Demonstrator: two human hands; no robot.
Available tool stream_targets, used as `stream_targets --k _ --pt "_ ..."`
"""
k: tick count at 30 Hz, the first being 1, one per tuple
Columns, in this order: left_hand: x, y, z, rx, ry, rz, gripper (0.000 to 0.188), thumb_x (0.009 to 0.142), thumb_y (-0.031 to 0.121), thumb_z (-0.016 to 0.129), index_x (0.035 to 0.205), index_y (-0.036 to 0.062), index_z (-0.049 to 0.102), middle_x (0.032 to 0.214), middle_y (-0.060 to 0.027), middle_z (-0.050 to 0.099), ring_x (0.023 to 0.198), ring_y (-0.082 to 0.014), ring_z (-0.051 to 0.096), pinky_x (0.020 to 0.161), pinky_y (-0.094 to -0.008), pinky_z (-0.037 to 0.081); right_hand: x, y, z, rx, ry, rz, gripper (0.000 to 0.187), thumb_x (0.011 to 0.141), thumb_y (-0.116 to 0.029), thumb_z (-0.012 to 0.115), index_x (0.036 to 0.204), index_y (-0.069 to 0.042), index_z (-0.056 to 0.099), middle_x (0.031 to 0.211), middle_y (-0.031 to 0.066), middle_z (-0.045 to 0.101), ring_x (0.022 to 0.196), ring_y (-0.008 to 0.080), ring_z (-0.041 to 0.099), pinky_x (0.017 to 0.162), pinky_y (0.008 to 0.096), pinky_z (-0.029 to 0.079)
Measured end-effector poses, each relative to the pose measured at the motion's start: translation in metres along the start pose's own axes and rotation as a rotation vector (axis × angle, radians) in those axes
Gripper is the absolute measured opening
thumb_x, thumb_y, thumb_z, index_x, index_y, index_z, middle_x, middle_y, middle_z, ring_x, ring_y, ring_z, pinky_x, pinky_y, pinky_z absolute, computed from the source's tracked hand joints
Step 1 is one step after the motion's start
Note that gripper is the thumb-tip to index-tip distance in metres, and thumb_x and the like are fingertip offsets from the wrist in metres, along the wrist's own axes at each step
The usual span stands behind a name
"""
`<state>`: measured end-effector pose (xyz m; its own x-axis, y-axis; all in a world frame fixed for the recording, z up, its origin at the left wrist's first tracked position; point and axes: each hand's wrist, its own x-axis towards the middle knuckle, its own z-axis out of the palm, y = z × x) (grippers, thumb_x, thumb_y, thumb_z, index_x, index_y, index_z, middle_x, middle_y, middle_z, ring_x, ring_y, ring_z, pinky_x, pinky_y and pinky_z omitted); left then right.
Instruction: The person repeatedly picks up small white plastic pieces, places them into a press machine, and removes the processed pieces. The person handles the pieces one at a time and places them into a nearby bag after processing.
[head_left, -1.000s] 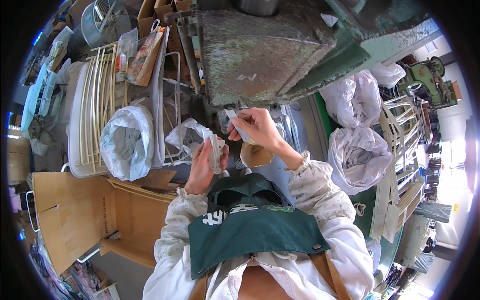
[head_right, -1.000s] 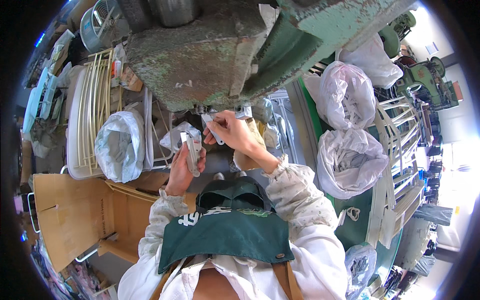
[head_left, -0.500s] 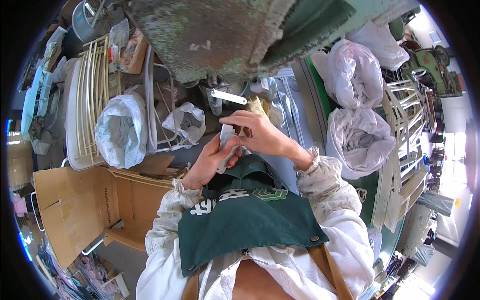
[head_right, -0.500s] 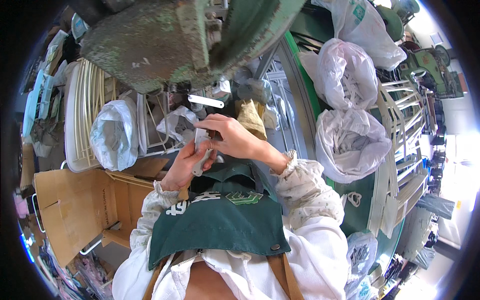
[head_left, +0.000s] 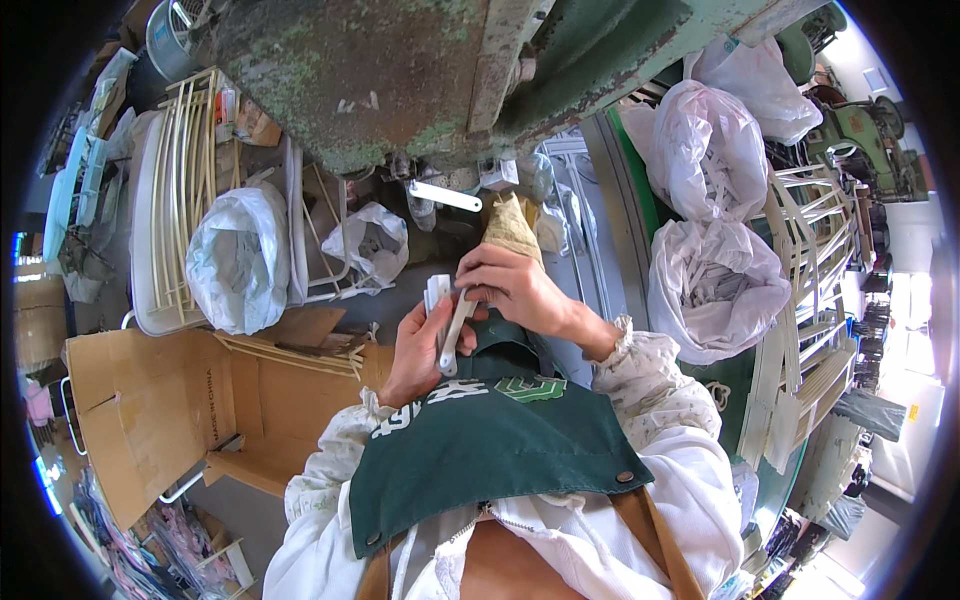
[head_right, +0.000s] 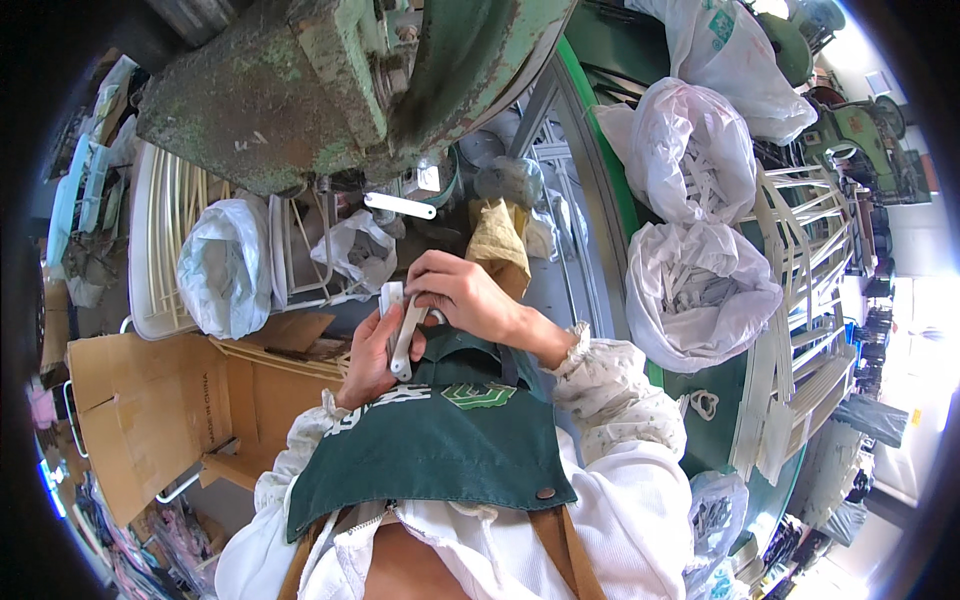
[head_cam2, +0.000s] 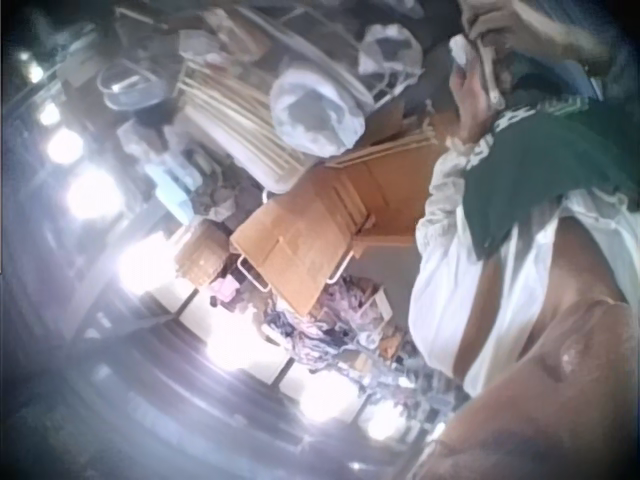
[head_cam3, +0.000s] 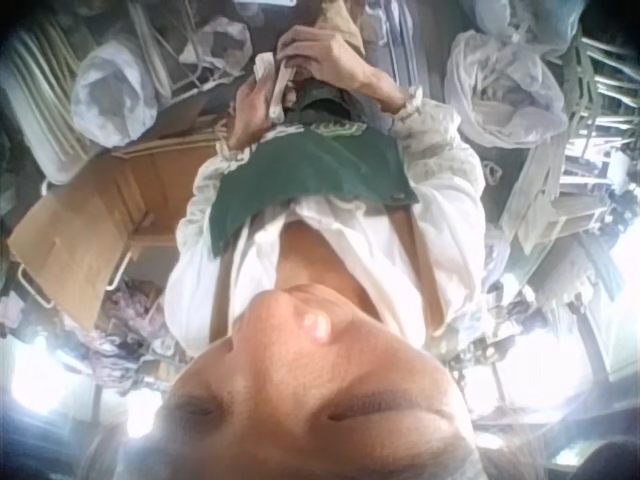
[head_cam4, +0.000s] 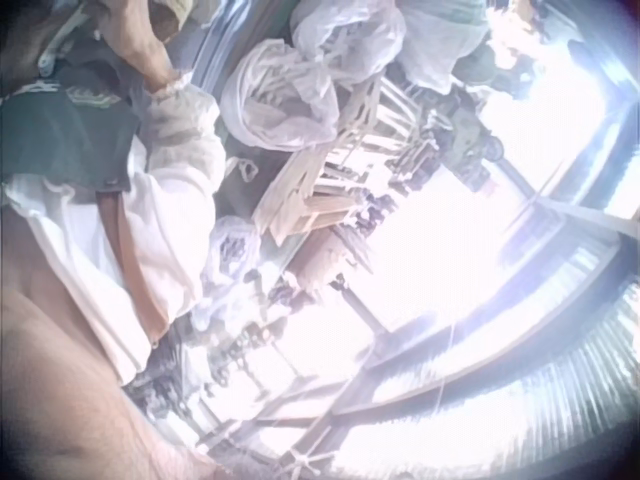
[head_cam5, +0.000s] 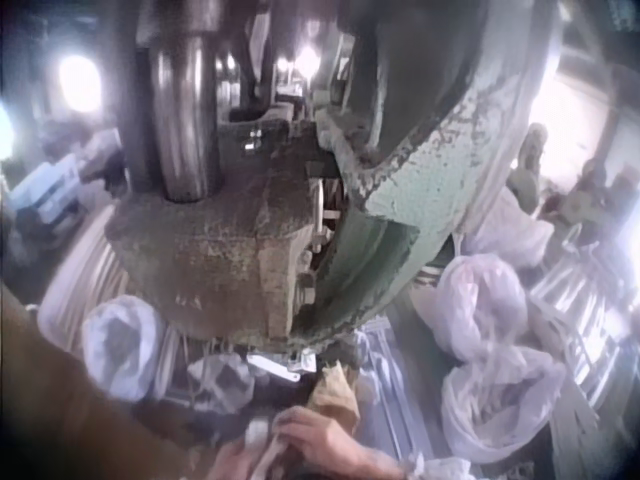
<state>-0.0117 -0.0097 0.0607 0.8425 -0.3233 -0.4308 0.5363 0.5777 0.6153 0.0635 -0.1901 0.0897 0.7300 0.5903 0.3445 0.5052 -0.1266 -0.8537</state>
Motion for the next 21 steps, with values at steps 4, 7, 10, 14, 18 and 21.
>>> stream_targets --k 4,7,10,14,18,21 --pt "-0.007 0.010 -0.007 -0.064 -0.074 -0.191 0.027 0.093 0.025 0.059 0.108 0.0030 0.053 0.090 -0.0123 0.064 0.064 -0.0122 0.058 0.055 -0.0240 0.047 -0.002 -0.004 -0.008 -0.034 -0.057 -0.224 0.030 0.066 0.016 0.060 0.093 0.003 0.059 0.106 0.0147 0.055 0.088 0.0292 0.059 0.074 0.0357 0.051" --pt "-0.016 0.009 -0.014 -0.015 -0.146 -0.290 0.032 0.089 0.023 0.065 0.110 0.0026 0.053 0.084 -0.0107 0.063 0.060 -0.0126 0.057 0.051 -0.0239 0.045 -0.006 -0.001 -0.010 -0.096 -0.076 -0.360 0.032 0.065 0.011 0.062 0.095 0.002 0.058 0.099 0.0138 0.059 0.087 0.0313 0.058 0.073 0.0391 0.051" --pt "-0.029 0.001 -0.013 0.085 0.092 -0.169 0.031 0.085 0.012 0.069 0.110 -0.0004 0.055 0.082 -0.0123 0.064 0.059 -0.0139 0.058 0.051 -0.0238 0.046 0.009 0.027 -0.033 -0.196 0.177 -0.282 0.030 0.062 0.002 0.069 0.091 -0.001 0.060 0.092 0.0126 0.063 0.088 0.0317 0.060 0.073 0.0403 0.051" --pt "-0.036 -0.003 -0.014 0.269 0.106 -0.235 0.027 0.088 0.013 0.066 0.110 -0.0005 0.060 0.086 -0.0111 0.067 0.070 -0.0120 0.062 0.064 -0.0252 0.051 0.081 0.128 -0.041 -0.678 0.197 0.159 0.005 0.072 -0.006 0.062 0.076 -0.005 0.066 0.080 0.0120 0.063 0.086 0.0317 0.060 0.073 0.0395 0.048" --pt "-0.055 -0.013 -0.022 0.425 -0.063 -0.317 0.043 0.087 0.019 0.068 0.122 0.0005 0.053 0.085 -0.0074 0.065 0.073 -0.0103 0.060 0.068 -0.0240 0.049 0.107 0.189 -0.008 -0.853 0.078 0.307 0.007 0.075 -0.008 0.062 0.080 -0.004 0.066 0.081 0.0116 0.064 0.084 0.0291 0.061 0.073 0.0379 0.049" --pt "-0.055 -0.016 -0.027 0.248 0.129 -0.108 0.034 0.089 0.015 0.064 0.118 0.0005 0.054 0.085 -0.0073 0.063 0.068 -0.0130 0.060 0.060 -0.0254 0.049 0.106 0.205 -0.004 -0.858 0.067 0.347 0.009 0.077 -0.009 0.062 0.082 -0.003 0.066 0.082 0.0114 0.065 0.083 0.0271 0.061 0.072 0.0367 0.049"
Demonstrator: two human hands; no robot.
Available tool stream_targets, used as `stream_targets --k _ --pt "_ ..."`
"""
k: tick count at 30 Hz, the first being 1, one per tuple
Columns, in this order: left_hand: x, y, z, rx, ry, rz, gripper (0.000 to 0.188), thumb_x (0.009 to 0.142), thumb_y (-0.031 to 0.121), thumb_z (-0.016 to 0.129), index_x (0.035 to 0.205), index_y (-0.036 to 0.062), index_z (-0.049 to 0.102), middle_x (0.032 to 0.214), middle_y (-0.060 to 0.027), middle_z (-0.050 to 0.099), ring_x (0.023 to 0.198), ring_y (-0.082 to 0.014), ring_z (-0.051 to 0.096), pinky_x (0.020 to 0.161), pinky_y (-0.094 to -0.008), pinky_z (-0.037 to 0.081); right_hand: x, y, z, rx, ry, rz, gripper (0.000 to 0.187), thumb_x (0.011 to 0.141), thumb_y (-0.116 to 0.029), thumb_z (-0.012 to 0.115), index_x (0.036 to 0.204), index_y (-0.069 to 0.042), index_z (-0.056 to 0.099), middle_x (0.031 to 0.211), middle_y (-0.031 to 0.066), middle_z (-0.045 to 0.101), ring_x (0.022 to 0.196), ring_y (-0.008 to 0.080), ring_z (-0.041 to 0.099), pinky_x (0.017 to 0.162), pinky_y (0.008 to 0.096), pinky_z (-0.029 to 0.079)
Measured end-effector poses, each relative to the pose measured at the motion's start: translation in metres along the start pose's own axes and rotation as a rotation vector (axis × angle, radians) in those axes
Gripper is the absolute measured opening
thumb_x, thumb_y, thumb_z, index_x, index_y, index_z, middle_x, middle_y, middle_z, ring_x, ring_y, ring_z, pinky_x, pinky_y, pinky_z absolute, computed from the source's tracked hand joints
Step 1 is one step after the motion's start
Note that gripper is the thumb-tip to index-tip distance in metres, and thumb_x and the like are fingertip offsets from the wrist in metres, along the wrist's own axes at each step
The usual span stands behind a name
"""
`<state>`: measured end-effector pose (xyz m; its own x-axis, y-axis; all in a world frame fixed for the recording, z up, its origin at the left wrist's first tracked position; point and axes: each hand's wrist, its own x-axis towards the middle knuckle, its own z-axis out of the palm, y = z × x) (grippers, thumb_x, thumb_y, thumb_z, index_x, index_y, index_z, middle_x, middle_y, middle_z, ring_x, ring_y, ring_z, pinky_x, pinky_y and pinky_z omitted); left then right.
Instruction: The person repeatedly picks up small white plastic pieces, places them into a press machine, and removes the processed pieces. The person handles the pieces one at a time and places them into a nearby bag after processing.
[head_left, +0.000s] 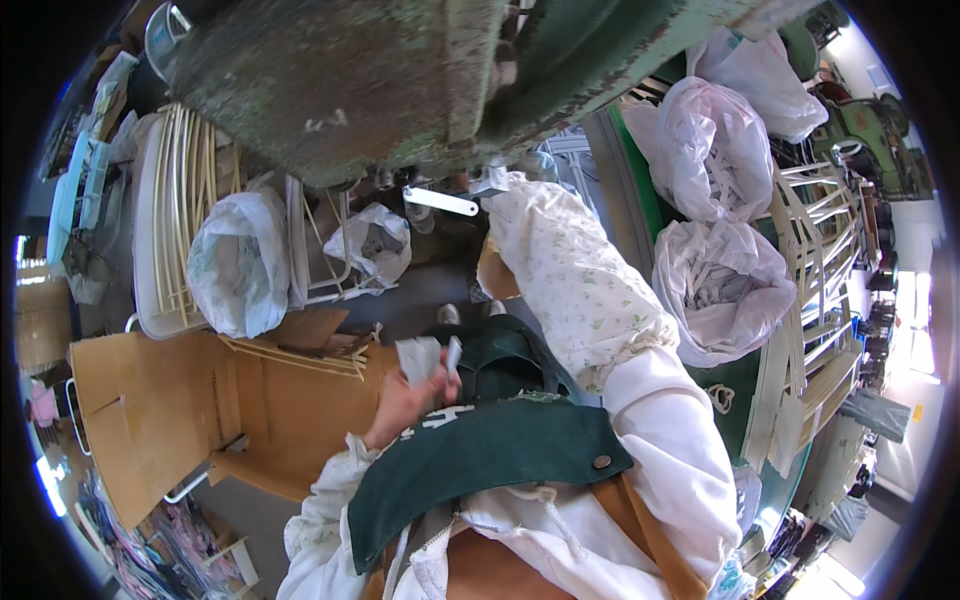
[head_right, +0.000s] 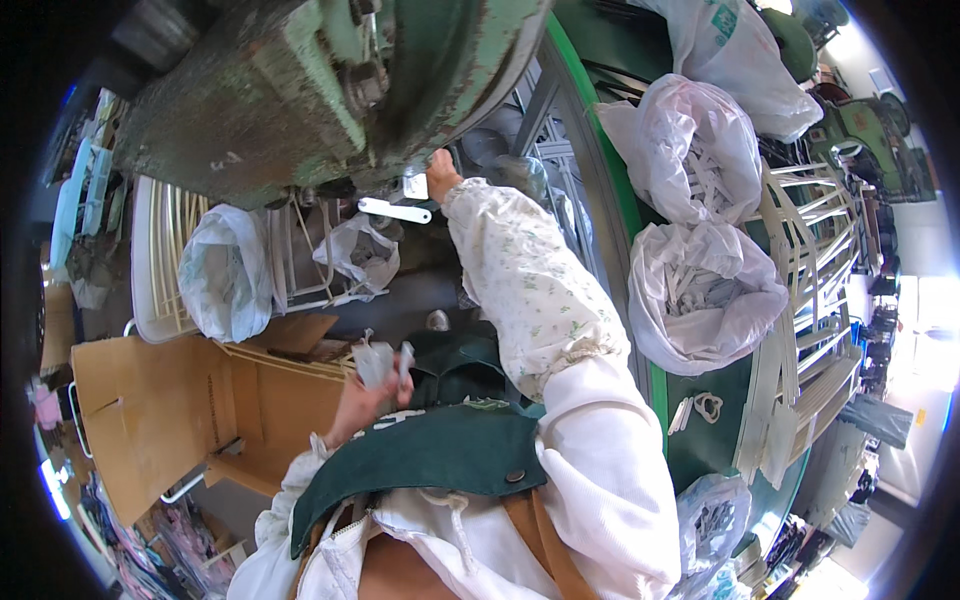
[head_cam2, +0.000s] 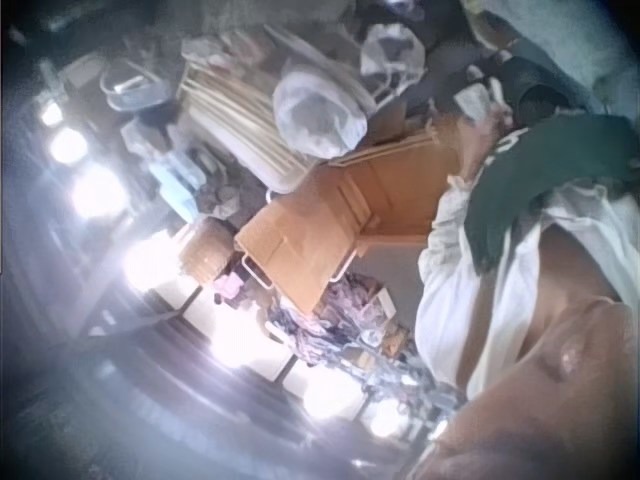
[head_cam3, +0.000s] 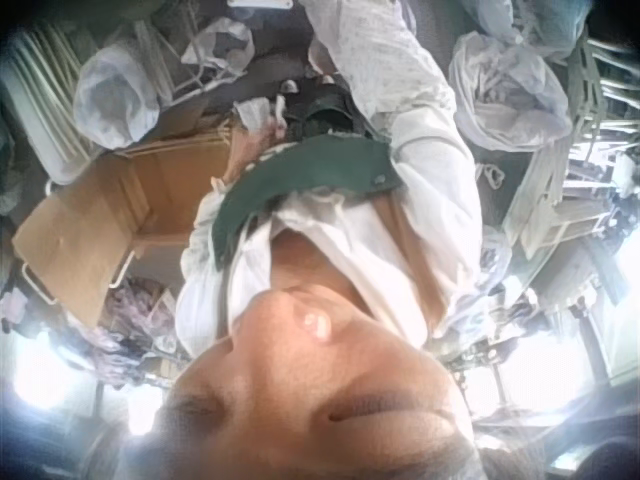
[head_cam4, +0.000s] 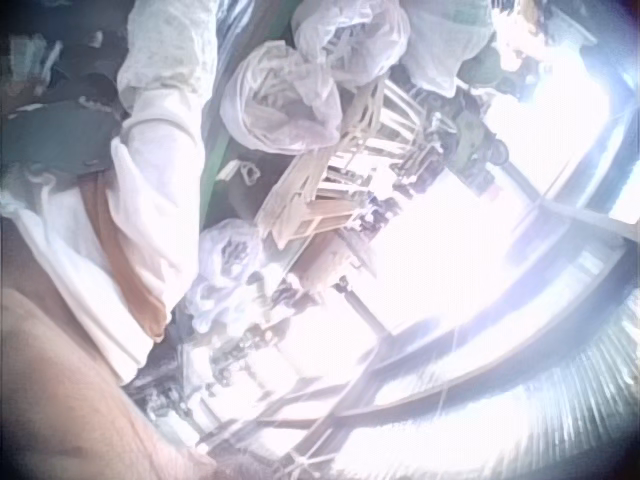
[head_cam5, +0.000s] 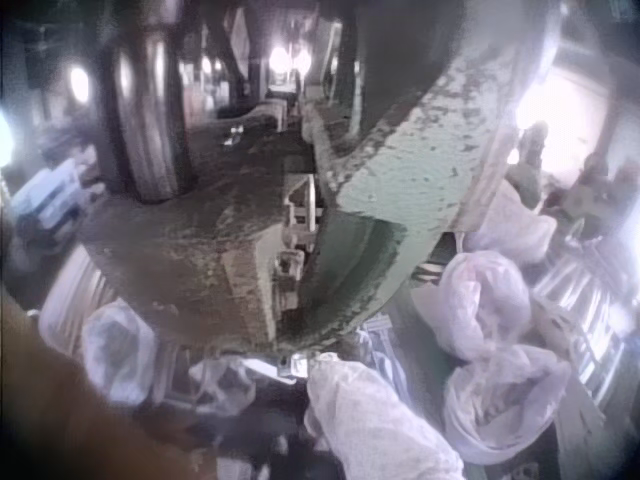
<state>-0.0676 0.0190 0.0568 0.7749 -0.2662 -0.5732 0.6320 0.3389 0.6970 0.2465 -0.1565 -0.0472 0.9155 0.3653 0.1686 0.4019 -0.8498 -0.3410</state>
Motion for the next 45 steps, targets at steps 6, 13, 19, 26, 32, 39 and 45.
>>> stream_targets --k 6,13,19,26,32,39,45 --pt "0.060 0.076 0.011 -0.326 0.196 0.334 0.033 0.088 0.005 0.062 0.119 -0.0027 0.055 0.092 -0.0102 0.063 0.073 -0.0190 0.063 0.065 -0.0293 0.051 0.000 0.015 0.001 0.067 0.016 0.021 0.013 0.081 -0.012 0.063 0.087 -0.002 0.066 0.084 0.0109 0.067 0.080 0.0231 0.062 0.072 0.0343 0.050" --pt "0.087 0.090 0.010 -0.166 0.343 0.466 0.033 0.084 0.002 0.066 0.115 -0.0058 0.058 0.093 -0.0149 0.067 0.075 -0.0245 0.068 0.067 -0.0331 0.057 -0.015 0.005 -0.029 1.126 -0.021 -0.065 0.018 0.086 -0.016 0.063 0.094 0.000 0.066 0.087 0.0103 0.068 0.076 0.0185 0.063 0.071 0.0315 0.051" --pt "0.093 0.094 0.000 -0.096 0.391 0.536 0.030 0.084 0.002 0.066 0.111 -0.0076 0.061 0.087 -0.0130 0.067 0.063 -0.0205 0.065 0.053 -0.0282 0.052 -0.032 -0.078 -0.110 1.148 -0.365 0.141 0.025 0.084 -0.024 0.070 0.083 0.001 0.069 0.075 0.0055 0.070 0.068 0.0113 0.063 0.065 0.0269 0.051" --pt "0.093 0.101 0.004 -0.027 0.382 0.612 0.029 0.084 0.005 0.067 0.110 -0.0068 0.062 0.085 -0.0110 0.067 0.062 -0.0181 0.064 0.052 -0.0270 0.051 -0.034 -0.075 -0.086 1.060 -0.252 0.154 0.020 0.083 -0.022 0.071 0.082 -0.002 0.071 0.073 0.0051 0.069 0.065 0.0107 0.061 0.063 0.0268 0.048" --pt "0.099 0.115 0.013 0.163 0.357 0.709 0.019 0.085 0.004 0.066 0.100 -0.0073 0.064 0.076 -0.0095 0.067 0.060 -0.0160 0.064 0.051 -0.0252 0.051 -0.036 -0.041 -0.097 0.851 0.071 -0.286 0.016 0.079 -0.007 0.069 0.094 0.000 0.067 0.084 0.0052 0.067 0.072 0.0126 0.059 0.064 0.0303 0.048" --pt "0.106 0.121 0.016 0.015 0.257 0.576 0.018 0.088 0.011 0.063 0.088 -0.0076 0.065 0.074 -0.0117 0.067 0.058 -0.0183 0.065 0.050 -0.0261 0.051 -0.038 -0.058 -0.105 1.254 -0.065 -0.048 0.022 0.076 -0.004 0.070 0.097 0.002 0.066 0.088 0.0038 0.067 0.076 0.0113 0.057 0.065 0.0301 0.048" --pt "0.095 0.123 0.003 0.244 0.252 0.397 0.024 0.088 0.017 0.065 0.079 -0.0046 0.065 0.065 -0.0111 0.065 0.044 -0.0133 0.057 0.039 -0.0241 0.041 -0.056 -0.083 -0.129 0.797 0.132 -0.158 0.020 0.084 -0.017 0.065 0.096 -0.001 0.066 0.086 0.0082 0.068 0.075 0.0179 0.062 0.069 0.0343 0.049"
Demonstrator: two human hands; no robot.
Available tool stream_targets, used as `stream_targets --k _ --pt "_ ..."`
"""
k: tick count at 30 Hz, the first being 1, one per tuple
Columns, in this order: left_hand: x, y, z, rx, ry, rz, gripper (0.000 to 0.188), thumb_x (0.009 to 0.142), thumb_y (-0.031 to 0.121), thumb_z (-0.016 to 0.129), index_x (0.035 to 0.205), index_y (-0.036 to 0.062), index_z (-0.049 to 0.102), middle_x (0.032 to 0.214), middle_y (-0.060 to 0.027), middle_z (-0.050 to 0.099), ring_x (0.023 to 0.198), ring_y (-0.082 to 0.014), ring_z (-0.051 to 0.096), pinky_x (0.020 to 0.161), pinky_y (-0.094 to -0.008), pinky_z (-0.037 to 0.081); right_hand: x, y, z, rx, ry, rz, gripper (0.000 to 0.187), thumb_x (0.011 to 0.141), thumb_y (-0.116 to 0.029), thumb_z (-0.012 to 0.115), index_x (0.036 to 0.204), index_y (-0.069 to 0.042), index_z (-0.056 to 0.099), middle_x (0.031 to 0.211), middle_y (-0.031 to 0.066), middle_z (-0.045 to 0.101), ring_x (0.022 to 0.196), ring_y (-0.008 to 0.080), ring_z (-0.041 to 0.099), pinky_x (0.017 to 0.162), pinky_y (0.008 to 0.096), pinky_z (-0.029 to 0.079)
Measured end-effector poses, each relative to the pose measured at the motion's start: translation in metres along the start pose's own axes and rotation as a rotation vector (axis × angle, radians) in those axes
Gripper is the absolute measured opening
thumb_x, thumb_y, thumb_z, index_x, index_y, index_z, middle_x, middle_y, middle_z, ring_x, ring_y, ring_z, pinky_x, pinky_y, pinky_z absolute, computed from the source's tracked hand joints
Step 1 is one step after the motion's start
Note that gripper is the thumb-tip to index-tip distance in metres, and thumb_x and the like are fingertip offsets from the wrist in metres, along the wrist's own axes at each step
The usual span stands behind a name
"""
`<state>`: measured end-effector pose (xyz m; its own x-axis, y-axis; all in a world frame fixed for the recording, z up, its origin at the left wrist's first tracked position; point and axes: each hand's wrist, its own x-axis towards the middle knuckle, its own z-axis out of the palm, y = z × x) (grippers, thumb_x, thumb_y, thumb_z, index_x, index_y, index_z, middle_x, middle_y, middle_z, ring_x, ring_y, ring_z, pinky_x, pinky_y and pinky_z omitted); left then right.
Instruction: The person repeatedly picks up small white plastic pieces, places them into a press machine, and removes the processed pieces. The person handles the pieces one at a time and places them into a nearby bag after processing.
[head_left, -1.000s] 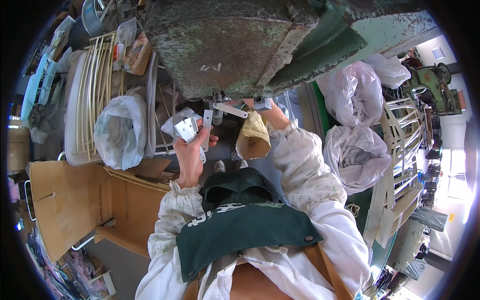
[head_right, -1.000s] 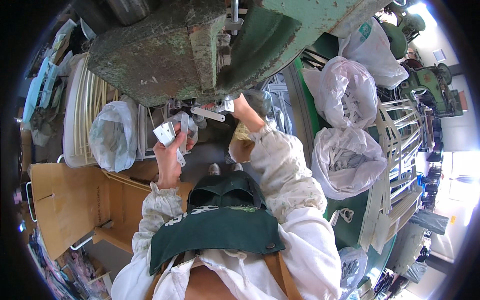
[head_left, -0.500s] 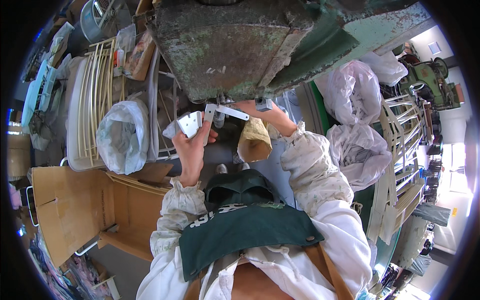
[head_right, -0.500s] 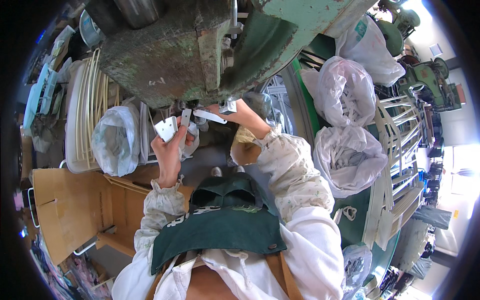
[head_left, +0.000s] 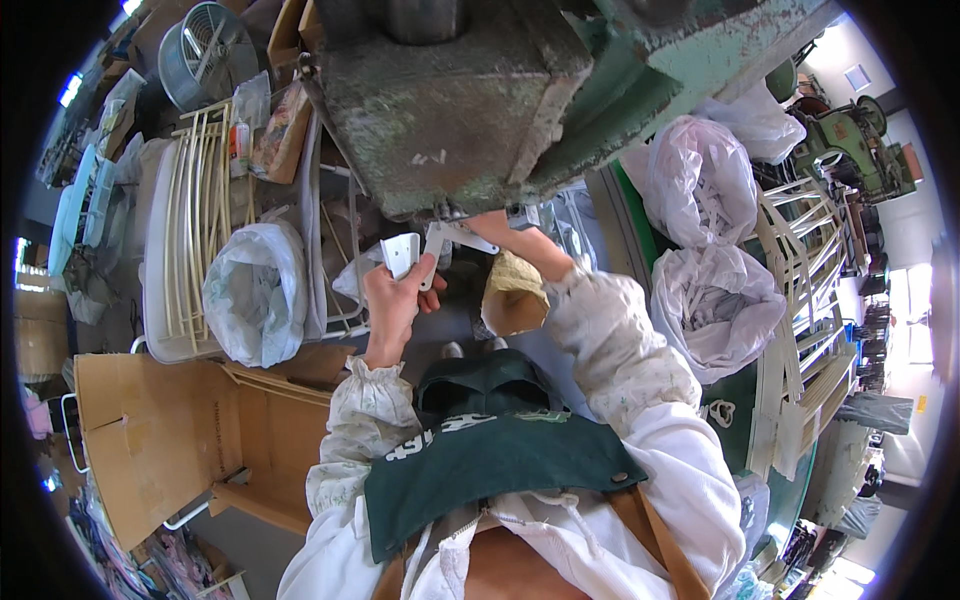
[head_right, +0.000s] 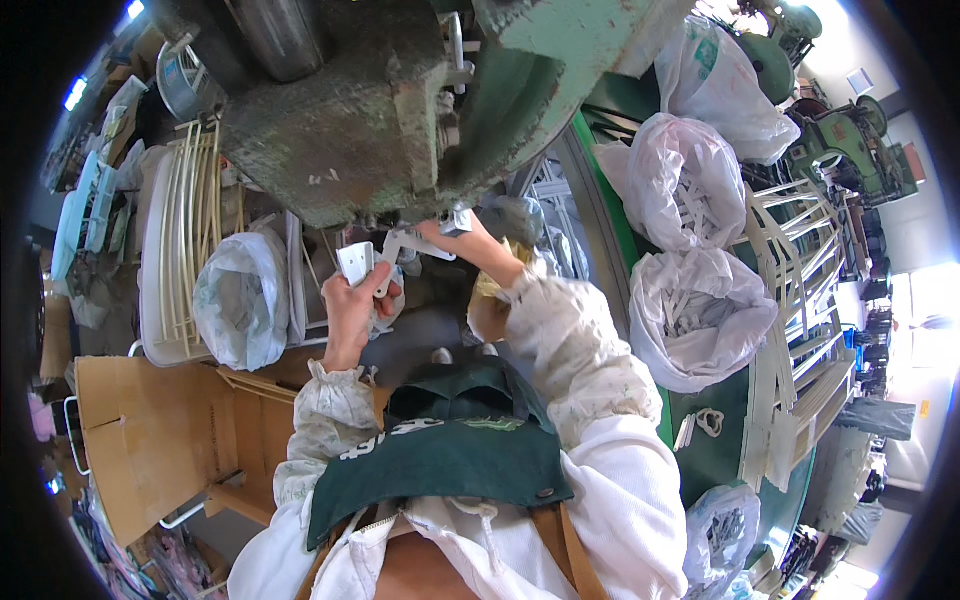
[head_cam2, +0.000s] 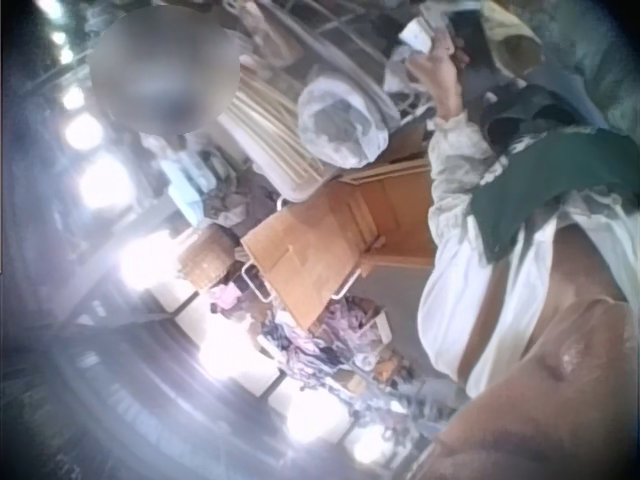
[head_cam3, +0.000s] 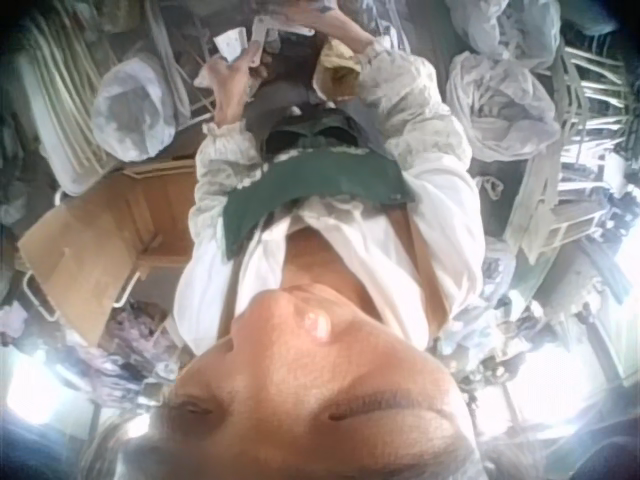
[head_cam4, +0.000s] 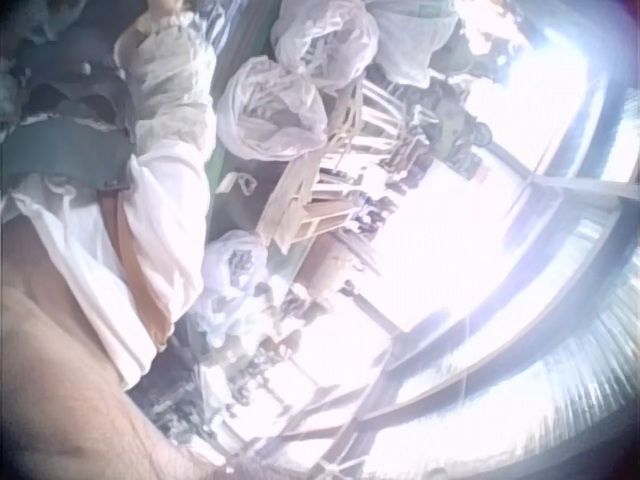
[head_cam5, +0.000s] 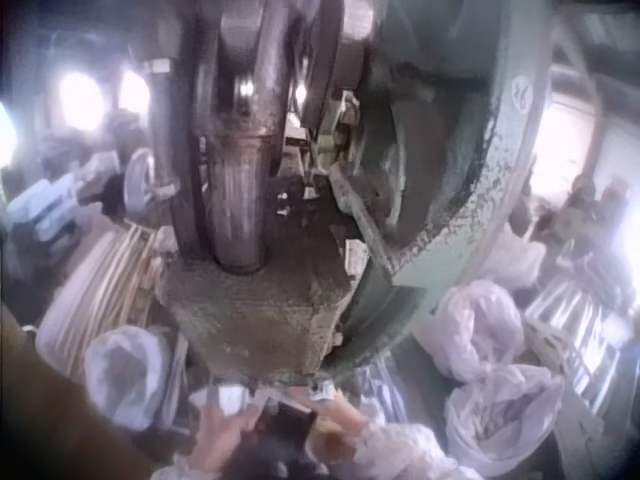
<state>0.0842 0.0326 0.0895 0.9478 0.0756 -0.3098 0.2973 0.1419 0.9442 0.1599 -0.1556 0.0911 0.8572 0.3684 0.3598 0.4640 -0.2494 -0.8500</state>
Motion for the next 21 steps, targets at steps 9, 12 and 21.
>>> stream_targets --k 9,12,21 --pt "0.008 -0.003 -0.019 0.042 -0.063 -0.031 0.026 0.088 0.020 0.064 0.073 -0.0006 0.065 0.061 -0.0065 0.063 0.042 -0.0085 0.052 0.039 -0.0215 0.034 -0.025 -0.006 -0.001 0.229 -0.357 0.613 0.026 0.092 -0.021 0.056 0.087 0.002 0.067 0.065 0.0044 0.066 0.053 0.0080 0.058 0.048 0.0225 0.044" --pt "0.002 -0.008 -0.016 0.047 -0.026 -0.006 0.024 0.087 0.019 0.065 0.073 -0.0011 0.066 0.059 -0.0055 0.061 0.042 -0.0075 0.051 0.037 -0.0212 0.031 -0.030 -0.013 -0.001 0.342 -0.390 0.735 0.025 0.093 -0.019 0.055 0.088 0.002 0.068 0.067 0.0051 0.067 0.051 0.0067 0.055 0.046 0.0198 0.042" --pt "0.007 -0.001 -0.019 0.009 -0.032 0.017 0.020 0.086 0.015 0.067 0.078 -0.0035 0.065 0.060 -0.0057 0.060 0.040 -0.0071 0.047 0.036 -0.0212 0.032 -0.026 -0.012 -0.003 0.399 -0.391 0.662 0.028 0.093 -0.022 0.057 0.084 0.002 0.069 0.063 0.0031 0.064 0.049 0.0057 0.051 0.046 0.0205 0.041"
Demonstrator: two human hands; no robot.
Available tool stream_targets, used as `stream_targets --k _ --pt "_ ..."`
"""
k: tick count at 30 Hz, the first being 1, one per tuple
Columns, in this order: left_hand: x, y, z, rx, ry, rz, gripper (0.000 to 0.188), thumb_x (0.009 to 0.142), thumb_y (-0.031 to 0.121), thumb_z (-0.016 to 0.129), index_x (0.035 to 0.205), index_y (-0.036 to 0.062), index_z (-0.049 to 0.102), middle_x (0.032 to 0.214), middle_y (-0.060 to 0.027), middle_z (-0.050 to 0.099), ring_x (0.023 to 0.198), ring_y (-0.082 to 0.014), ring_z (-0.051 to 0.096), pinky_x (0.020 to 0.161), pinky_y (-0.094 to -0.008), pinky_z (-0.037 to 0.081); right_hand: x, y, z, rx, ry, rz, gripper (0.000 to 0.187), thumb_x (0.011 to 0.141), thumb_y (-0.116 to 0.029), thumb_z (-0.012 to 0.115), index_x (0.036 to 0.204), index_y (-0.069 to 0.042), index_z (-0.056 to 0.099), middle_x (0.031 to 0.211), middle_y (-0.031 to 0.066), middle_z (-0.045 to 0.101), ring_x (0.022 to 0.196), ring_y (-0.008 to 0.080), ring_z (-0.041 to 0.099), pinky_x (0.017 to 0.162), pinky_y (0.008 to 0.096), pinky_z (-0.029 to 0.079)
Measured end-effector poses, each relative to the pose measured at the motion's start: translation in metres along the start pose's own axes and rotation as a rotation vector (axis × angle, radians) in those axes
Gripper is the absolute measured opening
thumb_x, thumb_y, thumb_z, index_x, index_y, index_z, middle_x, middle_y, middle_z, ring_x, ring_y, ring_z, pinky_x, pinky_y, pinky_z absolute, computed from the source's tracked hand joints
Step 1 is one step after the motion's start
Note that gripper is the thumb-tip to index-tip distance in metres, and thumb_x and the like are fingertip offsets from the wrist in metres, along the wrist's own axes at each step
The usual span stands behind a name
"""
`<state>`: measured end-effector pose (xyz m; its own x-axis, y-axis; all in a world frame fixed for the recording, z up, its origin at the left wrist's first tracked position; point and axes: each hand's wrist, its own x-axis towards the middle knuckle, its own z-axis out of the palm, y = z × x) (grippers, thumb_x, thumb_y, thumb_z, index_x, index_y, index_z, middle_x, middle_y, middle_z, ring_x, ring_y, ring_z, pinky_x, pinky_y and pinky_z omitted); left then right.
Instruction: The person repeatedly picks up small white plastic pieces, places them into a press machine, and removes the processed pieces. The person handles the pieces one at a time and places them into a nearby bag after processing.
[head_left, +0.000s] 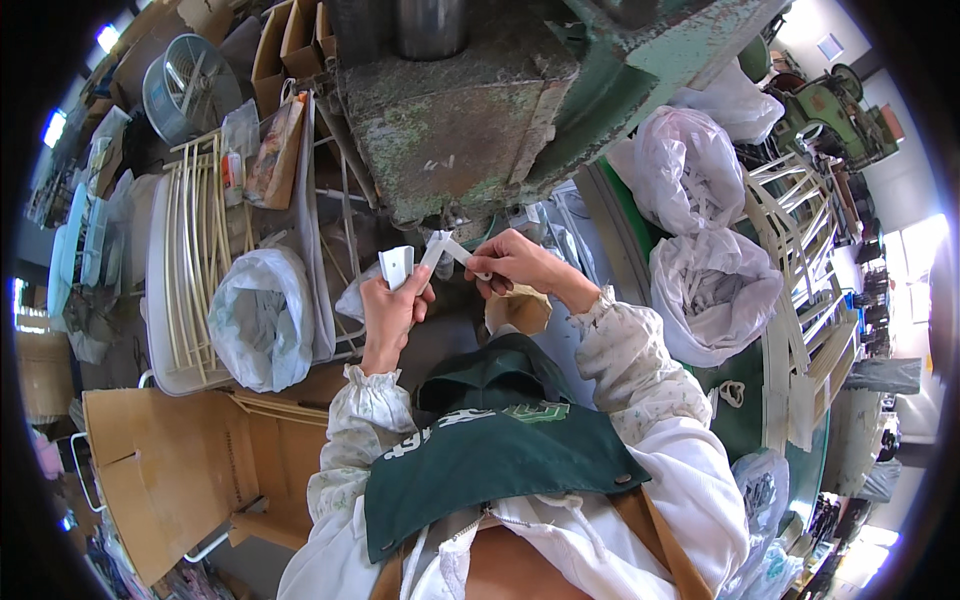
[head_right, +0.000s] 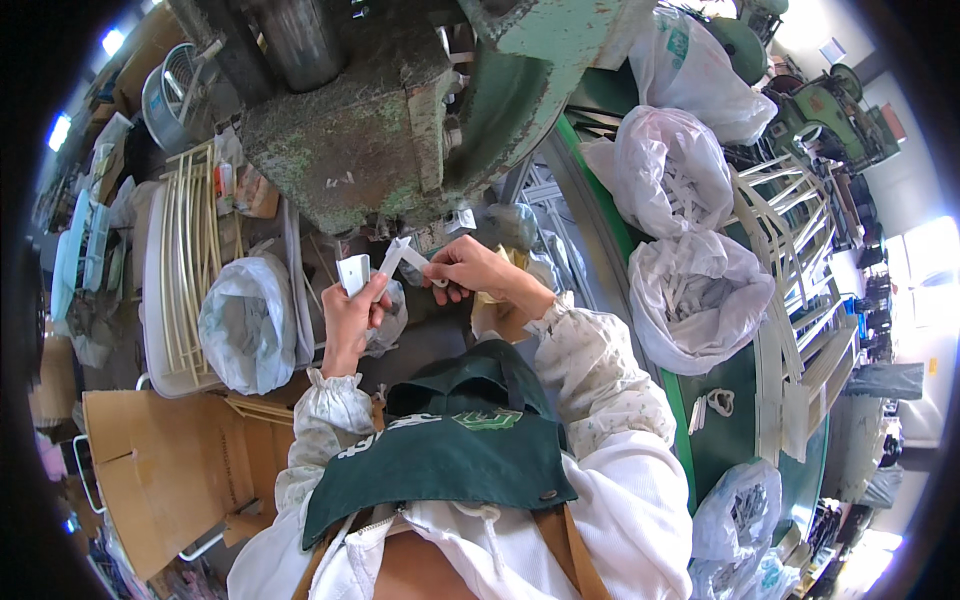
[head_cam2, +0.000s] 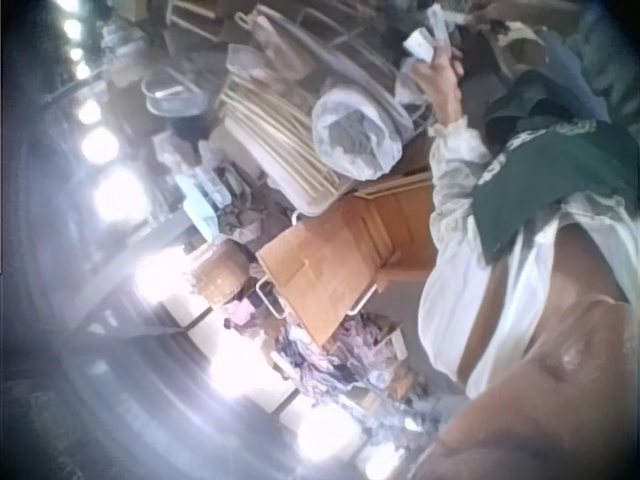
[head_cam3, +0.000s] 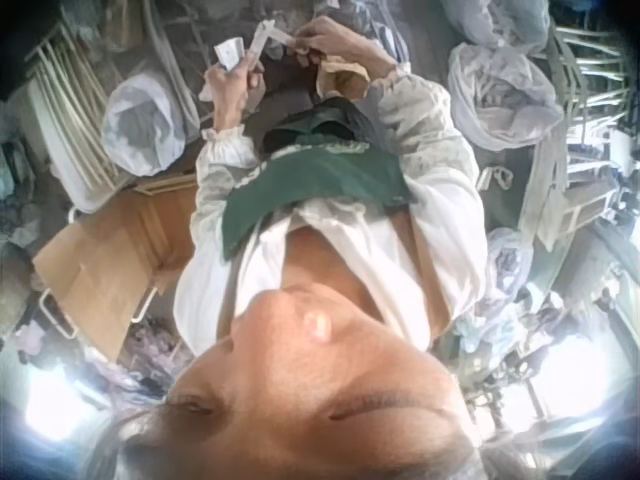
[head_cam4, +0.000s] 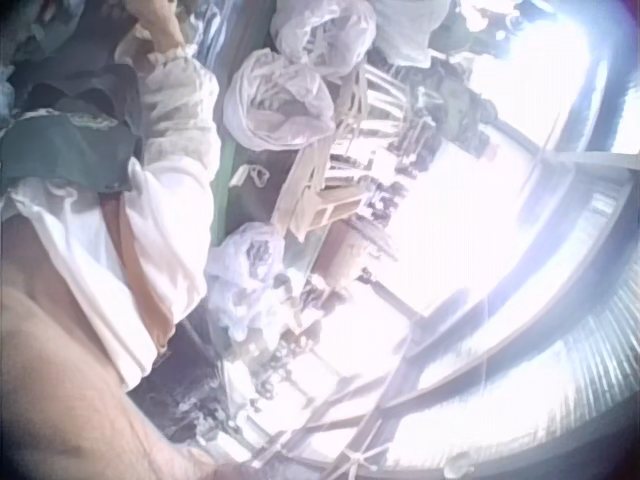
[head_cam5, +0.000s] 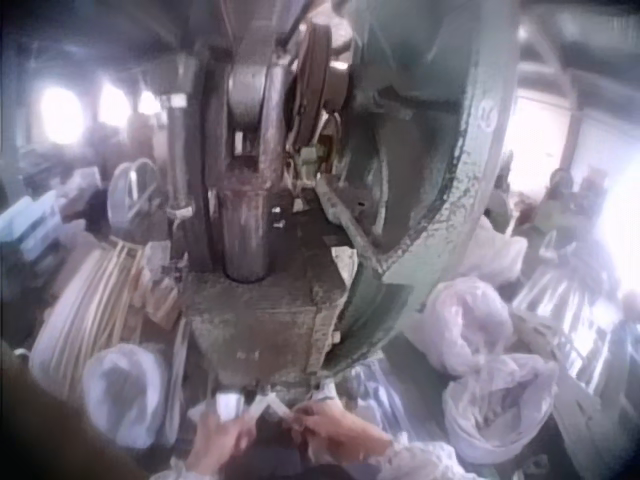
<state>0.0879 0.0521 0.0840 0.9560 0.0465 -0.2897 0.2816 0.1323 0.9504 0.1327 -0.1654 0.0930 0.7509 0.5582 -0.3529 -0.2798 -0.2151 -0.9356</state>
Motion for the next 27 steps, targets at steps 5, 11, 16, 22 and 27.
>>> stream_targets --k 5,11,16,22,27 --pt "0.003 -0.001 -0.003 -0.012 -0.036 0.005 0.020 0.087 0.016 0.067 0.080 -0.0028 0.065 0.060 -0.0051 0.059 0.040 -0.0069 0.047 0.036 -0.0207 0.031 0.002 -0.001 -0.006 -0.031 -0.019 -0.007 0.028 0.093 -0.022 0.057 0.084 0.002 0.069 0.061 0.0027 0.062 0.047 0.0052 0.049 0.045 0.0202 0.039" --pt "-0.002 0.010 -0.008 -0.026 -0.070 0.039 0.019 0.087 0.016 0.066 0.080 -0.0017 0.065 0.059 -0.0044 0.059 0.040 -0.0068 0.047 0.037 -0.0206 0.031 -0.004 -0.016 -0.001 -0.030 -0.026 -0.024 0.029 0.093 -0.023 0.058 0.081 0.002 0.068 0.061 0.0021 0.061 0.047 0.0051 0.049 0.045 0.0204 0.038" --pt "-0.013 0.022 -0.001 -0.055 -0.126 -0.016 0.023 0.089 0.021 0.064 0.088 -0.0025 0.066 0.068 -0.0107 0.066 0.043 -0.0090 0.051 0.039 -0.0223 0.035 -0.025 -0.017 -0.002 -0.012 0.032 -0.075 0.029 0.092 -0.025 0.060 0.085 0.002 0.067 0.061 0.0012 0.057 0.052 0.0057 0.049 0.047 0.0201 0.036" --pt "-0.037 -0.044 -0.038 -0.238 -0.127 -0.277 0.021 0.088 0.019 0.065 0.096 0.0000 0.062 0.067 -0.0039 0.057 0.048 -0.0109 0.046 0.042 -0.0216 0.032 -0.098 0.037 -0.038 0.480 0.802 -0.230 0.025 0.092 -0.022 0.058 0.090 0.002 0.066 0.065 -0.0009 0.054 0.051 0.0051 0.043 0.045 0.0186 0.031" --pt "-0.054 -0.100 -0.052 -0.681 -0.364 -0.562 0.034 0.091 0.010 0.048 0.121 -0.0040 0.049 0.091 -0.0105 0.052 0.075 -0.0189 0.049 0.067 -0.0332 0.041 -0.154 0.069 -0.133 0.527 1.257 -0.245 0.026 0.094 -0.023 0.057 0.093 0.002 0.064 0.064 -0.0004 0.053 0.045 0.0041 0.041 0.038 0.0176 0.026"
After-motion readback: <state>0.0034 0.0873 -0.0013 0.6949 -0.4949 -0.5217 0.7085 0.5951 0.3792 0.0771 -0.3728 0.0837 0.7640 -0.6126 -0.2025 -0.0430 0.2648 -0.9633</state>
